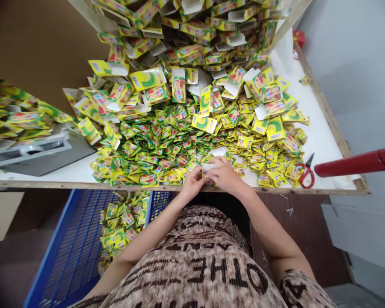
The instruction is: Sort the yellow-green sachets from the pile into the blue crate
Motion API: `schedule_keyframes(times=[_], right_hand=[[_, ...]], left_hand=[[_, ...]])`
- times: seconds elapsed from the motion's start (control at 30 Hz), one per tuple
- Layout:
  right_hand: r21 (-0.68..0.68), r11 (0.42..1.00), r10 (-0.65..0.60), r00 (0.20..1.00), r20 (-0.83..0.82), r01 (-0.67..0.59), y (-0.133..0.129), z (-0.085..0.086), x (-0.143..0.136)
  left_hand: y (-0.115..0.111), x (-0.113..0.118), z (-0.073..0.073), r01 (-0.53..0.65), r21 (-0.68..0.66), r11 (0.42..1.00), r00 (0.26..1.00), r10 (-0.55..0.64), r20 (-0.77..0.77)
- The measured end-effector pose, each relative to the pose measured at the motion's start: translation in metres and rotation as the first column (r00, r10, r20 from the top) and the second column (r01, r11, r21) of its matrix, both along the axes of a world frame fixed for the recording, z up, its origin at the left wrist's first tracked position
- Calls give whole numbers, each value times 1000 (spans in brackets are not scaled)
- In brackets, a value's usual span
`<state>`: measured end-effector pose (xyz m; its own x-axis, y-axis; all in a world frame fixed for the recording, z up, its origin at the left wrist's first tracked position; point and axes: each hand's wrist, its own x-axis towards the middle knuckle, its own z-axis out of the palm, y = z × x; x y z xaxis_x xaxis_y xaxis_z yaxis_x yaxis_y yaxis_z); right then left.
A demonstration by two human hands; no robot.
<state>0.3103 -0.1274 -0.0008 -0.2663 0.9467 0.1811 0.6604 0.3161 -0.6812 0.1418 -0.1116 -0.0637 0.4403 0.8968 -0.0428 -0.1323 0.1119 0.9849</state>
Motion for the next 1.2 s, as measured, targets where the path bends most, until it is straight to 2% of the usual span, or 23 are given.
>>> schedule_keyframes(times=[0.03,0.1,0.13,0.2,0.27,0.33,0.43,0.5,0.6,0.73,0.8,0.9,1.0,1.1,1.2], right_hand=[[-6,995,-100,991,-94,100,-5,-2,0],[-116,939,-345,888,-305,325,-12,-7,-1],[-224,899,-435,814,-385,375,-15,-10,-2],[-440,841,-514,718,-469,314,-21,-17,-7],[-542,817,-501,708,-499,197,-26,-22,-15],[-502,842,-470,727,-501,199,-26,-24,-23],[-368,889,-436,751,-496,273,-21,-23,-30],[-358,887,-447,731,-515,290,-14,-23,-31],[-407,866,-487,677,-552,291,-6,-26,-32],[-404,854,-513,658,-551,328,-5,-34,-35],[-384,852,-521,656,-546,357,-6,-36,-35],[-389,854,-516,650,-558,345,-5,-37,-33],[-364,874,-478,703,-527,322,-1,-34,-28],[-349,893,-432,763,-480,285,4,-29,-25],[-296,915,-384,813,-438,273,6,-24,-22]], left_hand=[[0,-2,1,0,-9,1000,1000,0,-4],[-1,-7,6,-13,-34,999,1000,12,-20],[-1,-10,9,-18,-49,999,999,16,-34],[-1,-16,15,3,-87,996,999,-7,-50],[1,-21,20,73,-123,990,996,-78,-39],[4,-26,23,88,-138,987,995,-93,-29],[10,-30,22,-70,-111,991,997,65,-47],[12,-31,19,-168,-50,984,983,164,-80],[12,-28,12,-212,66,975,964,220,-149],[15,-19,10,-239,114,964,955,255,-149],[18,-17,12,-226,164,960,953,253,-165],[23,-20,17,-137,281,950,958,199,-205],[26,-27,20,-58,345,937,972,132,-193],[27,-31,22,-22,339,941,978,91,-188],[27,-31,24,-29,275,961,978,83,-189]])
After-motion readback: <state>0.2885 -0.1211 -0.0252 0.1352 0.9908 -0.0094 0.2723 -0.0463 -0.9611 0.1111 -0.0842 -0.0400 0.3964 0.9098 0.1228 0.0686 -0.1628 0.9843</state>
